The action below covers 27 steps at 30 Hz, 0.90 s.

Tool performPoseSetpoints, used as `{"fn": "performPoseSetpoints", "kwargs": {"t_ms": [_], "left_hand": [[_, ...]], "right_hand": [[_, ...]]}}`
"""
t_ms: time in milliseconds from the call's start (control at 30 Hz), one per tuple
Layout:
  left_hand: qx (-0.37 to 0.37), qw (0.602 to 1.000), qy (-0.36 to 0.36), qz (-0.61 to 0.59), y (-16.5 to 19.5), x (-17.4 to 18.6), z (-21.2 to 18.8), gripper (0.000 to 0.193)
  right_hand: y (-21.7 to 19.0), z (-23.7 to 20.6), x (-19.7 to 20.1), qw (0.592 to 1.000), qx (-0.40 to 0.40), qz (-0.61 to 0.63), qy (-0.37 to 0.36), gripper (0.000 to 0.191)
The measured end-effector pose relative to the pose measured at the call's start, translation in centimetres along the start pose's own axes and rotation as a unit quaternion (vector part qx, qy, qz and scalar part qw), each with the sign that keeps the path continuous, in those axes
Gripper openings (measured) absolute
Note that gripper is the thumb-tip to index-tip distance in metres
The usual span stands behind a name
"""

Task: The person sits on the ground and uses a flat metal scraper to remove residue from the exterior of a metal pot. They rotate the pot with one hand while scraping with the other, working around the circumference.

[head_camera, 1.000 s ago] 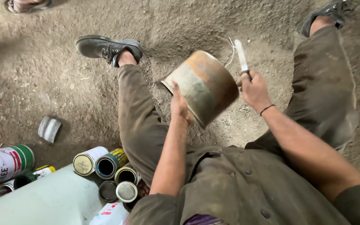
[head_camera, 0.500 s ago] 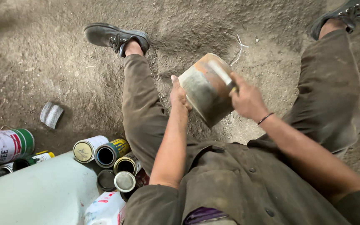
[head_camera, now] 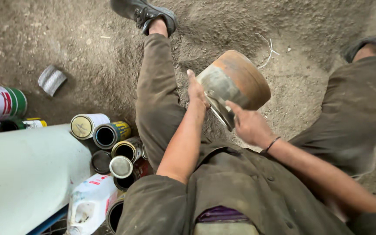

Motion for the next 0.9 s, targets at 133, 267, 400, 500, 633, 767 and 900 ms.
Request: {"fn": "performPoseSetpoints", "kwargs": {"t_ms": [133,267,400,500,633,767,900], "left_hand": [[0.001,0.997,0.078,0.030,0.0,-0.3,-1.0,0.087],[-0.011,0.994,0.105,0.039,0.6,-0.7,-1.7,0.085],[-0.035,0.989,0.134,0.054,1.4,-0.4,-1.5,0.081],[-0.018,0.992,0.122,0.029,1.5,-0.6,-0.6,0.080],[-0.002,0.997,0.071,0.006,2.1,-1.3,1.3,0.082],[-0.030,0.995,0.097,0.019,3.1,-0.5,2.3,0.079],[-0.044,0.992,0.111,0.044,3.7,-0.2,2.5,0.082]], "right_hand": [[4.2,-0.4,0.2,0.981,-0.188,-0.036,0.008,0.059],[2.3,-0.6,0.0,0.995,-0.059,-0.063,0.049,0.066],[0.6,-0.8,-0.2,0.996,0.056,-0.027,0.068,0.061],[5.7,-1.0,-1.4,0.977,-0.213,-0.003,0.009,0.057],[3.9,0.1,-0.7,0.992,-0.091,-0.042,0.076,0.063],[0.8,0.1,-1.5,0.991,0.101,-0.023,0.083,0.069],[6.4,-0.3,-3.4,0.974,-0.224,0.031,-0.001,0.054]]}}
Point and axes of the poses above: each hand's wrist, its own z-axis towards the middle knuckle, its own x-axis out of the back of the hand, y = z × x, the point moved 9 cm from there along z, towards the middle knuckle, and after that the axes turned 1 degree about -z, right-handed, at the moved point
